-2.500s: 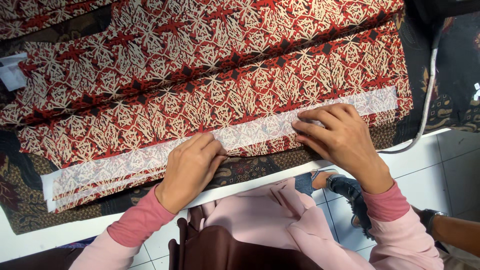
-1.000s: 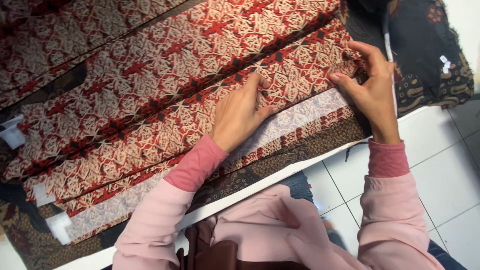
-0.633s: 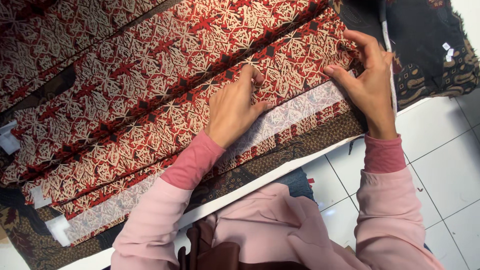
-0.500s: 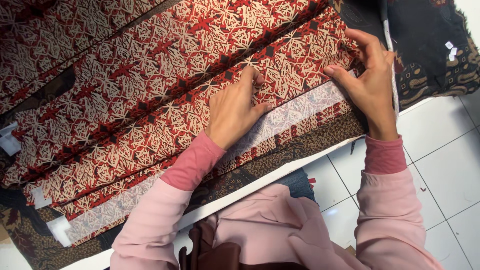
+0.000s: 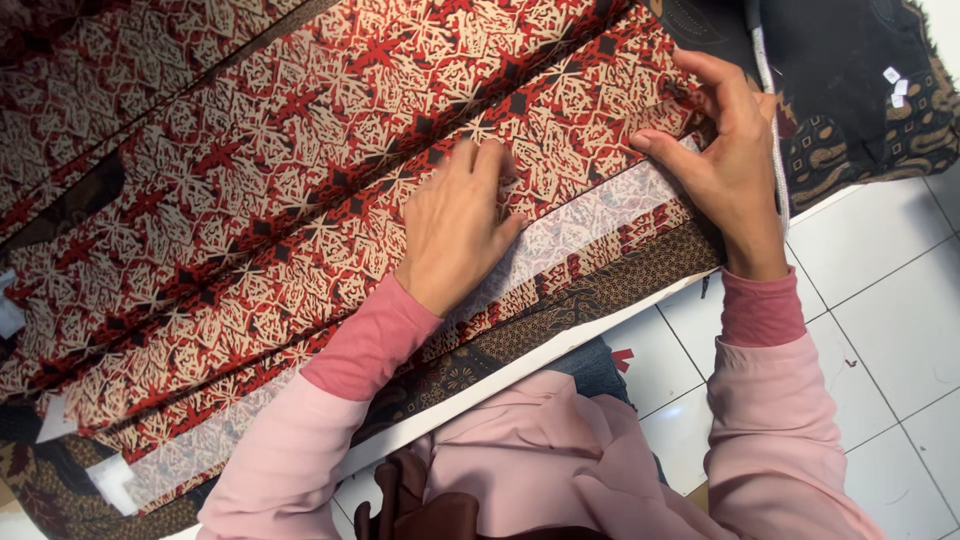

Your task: The person irons a patterned fabric laid out on a table, smoothing it with both hands and using a steam iron over a protective sheet. The person repeatedly aligns the fabric edges and irons different sections to remove wrinkles.

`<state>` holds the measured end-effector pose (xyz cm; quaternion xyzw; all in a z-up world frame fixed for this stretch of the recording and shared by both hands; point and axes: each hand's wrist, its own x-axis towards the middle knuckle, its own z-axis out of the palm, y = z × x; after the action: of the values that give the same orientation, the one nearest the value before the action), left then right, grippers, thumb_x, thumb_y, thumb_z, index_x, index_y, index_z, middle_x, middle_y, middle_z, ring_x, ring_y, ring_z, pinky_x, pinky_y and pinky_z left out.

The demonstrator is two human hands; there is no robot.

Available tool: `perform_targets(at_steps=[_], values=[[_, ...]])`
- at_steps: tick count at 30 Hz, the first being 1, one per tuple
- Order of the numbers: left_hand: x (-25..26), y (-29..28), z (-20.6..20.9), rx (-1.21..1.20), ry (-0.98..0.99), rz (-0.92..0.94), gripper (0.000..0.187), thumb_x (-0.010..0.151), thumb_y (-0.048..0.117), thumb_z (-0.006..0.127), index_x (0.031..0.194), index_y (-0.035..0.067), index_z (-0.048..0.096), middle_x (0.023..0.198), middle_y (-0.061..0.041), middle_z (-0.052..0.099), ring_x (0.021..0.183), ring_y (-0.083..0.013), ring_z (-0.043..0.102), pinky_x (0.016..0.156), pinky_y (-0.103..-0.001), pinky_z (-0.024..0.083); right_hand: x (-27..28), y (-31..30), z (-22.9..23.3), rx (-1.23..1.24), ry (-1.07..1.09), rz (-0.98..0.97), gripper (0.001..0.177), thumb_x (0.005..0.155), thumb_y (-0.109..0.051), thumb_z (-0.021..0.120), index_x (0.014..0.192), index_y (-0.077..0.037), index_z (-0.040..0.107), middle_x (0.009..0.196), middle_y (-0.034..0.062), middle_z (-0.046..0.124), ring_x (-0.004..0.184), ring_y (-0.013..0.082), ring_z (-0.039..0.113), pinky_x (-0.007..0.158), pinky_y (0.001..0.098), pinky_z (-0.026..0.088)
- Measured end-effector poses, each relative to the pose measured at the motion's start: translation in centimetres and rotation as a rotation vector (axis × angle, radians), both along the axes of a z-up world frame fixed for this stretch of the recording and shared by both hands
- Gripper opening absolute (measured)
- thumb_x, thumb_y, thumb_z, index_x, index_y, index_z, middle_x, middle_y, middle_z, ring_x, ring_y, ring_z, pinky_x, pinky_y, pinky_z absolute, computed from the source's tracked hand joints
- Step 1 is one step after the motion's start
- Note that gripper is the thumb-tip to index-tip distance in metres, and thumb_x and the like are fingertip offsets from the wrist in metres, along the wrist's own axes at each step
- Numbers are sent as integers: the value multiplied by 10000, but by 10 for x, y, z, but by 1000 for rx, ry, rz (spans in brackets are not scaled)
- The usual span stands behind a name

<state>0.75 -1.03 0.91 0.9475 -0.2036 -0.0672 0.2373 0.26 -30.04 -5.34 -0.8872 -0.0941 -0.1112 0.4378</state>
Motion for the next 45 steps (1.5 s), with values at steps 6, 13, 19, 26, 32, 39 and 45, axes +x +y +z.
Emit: perform_targets(at_steps=[6,13,19,26,32,39,45], values=[[19,-5,-1,-33,-253,-407,383,886,111,683,1259,189,648,1246,-104,553,1214,-294,530,1089,-471,366,-1,2,-1,-83,-22,-112,566,980,-144,891,1445,-34,588,1223,86,633,1086,206,549,1006,334,460],[33,-11,-5,150,-346,-688,493,907,104,581,1388,201,624,1408,-92,546,1304,-256,521,1136,-498,344,1,4,2,-83,-54,-147,573,962,-160,904,1427,-44,589,1094,70,608,1059,210,555,945,345,466],[42,-23,-5,204,-372,-795,534,883,127,592,1417,146,597,1415,-80,548,1280,-255,519,1113,-488,358,4,8,0,-71,-9,-196,610,930,-197,923,1434,-60,609,1027,54,597,961,193,535,855,335,465],[44,-28,2,304,-382,-850,559,860,139,585,1418,99,586,1385,-49,551,1238,-226,534,1129,-468,359,8,12,2,-118,-35,-217,595,925,-235,928,1405,-61,622,982,38,602,933,189,533,865,338,455],[44,-28,4,318,-397,-860,537,873,137,595,1407,76,587,1374,-41,548,1227,-212,533,1144,-463,357,10,13,3,-159,-33,-235,555,924,-244,929,1362,-63,641,954,24,616,912,188,541,865,355,437],[47,-31,3,337,-365,-877,604,819,135,636,1416,68,573,1380,-39,542,1204,-212,530,1113,-449,369,9,13,4,-124,-8,-241,572,919,-233,926,1372,-59,624,956,32,606,917,186,541,866,346,445],[52,-37,0,353,-354,-897,698,735,156,669,1419,77,558,1396,-34,532,1211,-208,528,1100,-462,369,9,11,2,-99,-2,-225,589,908,-212,920,1380,-42,611,953,39,609,917,189,547,855,331,470]])
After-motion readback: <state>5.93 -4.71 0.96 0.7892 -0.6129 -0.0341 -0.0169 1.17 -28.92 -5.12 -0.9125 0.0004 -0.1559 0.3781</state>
